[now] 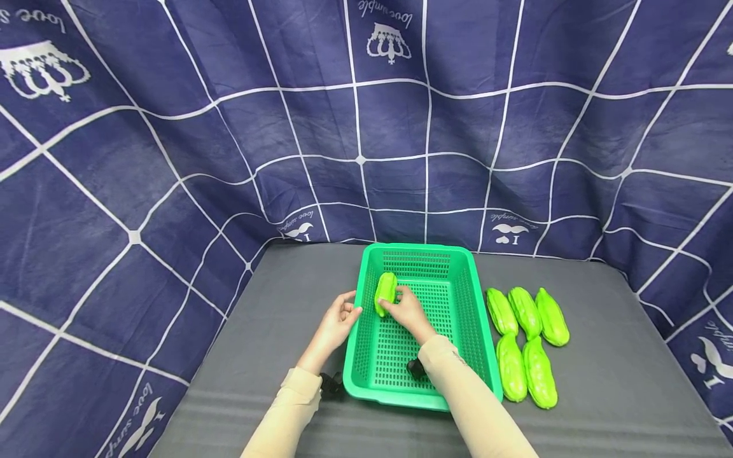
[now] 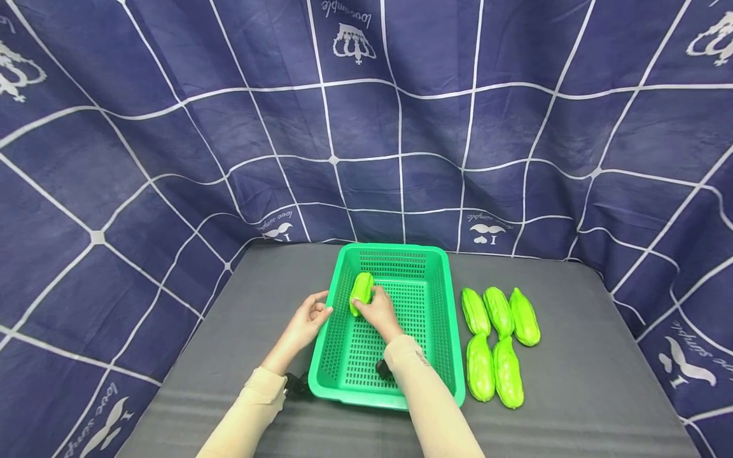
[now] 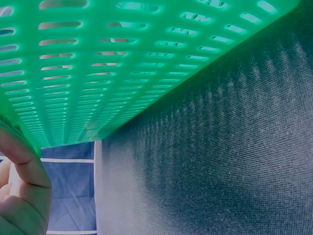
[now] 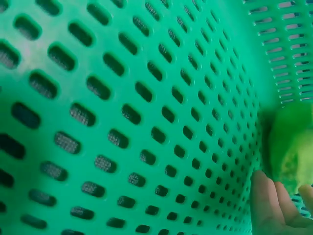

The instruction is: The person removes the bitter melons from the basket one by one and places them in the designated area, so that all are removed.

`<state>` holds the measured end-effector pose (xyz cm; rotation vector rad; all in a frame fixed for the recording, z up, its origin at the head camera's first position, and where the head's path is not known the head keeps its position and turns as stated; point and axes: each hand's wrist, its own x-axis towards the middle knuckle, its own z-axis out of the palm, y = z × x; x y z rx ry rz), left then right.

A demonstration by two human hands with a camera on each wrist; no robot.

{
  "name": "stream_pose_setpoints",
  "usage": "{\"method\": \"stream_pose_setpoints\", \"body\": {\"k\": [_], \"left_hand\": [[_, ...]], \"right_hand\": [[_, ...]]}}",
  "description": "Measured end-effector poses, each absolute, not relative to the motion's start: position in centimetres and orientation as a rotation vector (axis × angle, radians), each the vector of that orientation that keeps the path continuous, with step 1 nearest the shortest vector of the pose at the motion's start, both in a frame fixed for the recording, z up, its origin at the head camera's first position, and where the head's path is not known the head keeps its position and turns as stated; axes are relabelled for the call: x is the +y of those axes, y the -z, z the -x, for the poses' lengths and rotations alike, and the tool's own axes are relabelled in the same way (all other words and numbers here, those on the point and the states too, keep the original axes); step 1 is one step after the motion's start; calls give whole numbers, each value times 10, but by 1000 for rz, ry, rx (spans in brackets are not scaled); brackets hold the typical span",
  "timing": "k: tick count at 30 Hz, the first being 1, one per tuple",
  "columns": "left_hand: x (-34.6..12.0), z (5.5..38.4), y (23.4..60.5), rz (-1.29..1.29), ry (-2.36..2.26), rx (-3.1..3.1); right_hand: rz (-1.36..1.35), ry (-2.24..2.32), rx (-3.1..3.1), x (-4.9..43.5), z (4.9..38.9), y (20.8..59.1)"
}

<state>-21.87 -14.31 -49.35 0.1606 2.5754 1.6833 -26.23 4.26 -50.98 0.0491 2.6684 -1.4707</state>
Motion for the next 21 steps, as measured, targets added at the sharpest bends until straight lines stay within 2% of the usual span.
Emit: {"method": "stream_pose_setpoints", "body": {"k": [21], "left_hand": [[-144, 216, 491, -183, -1698, 2561]], "right_hand": [[-128, 1342, 2743, 29, 265, 510]]}}
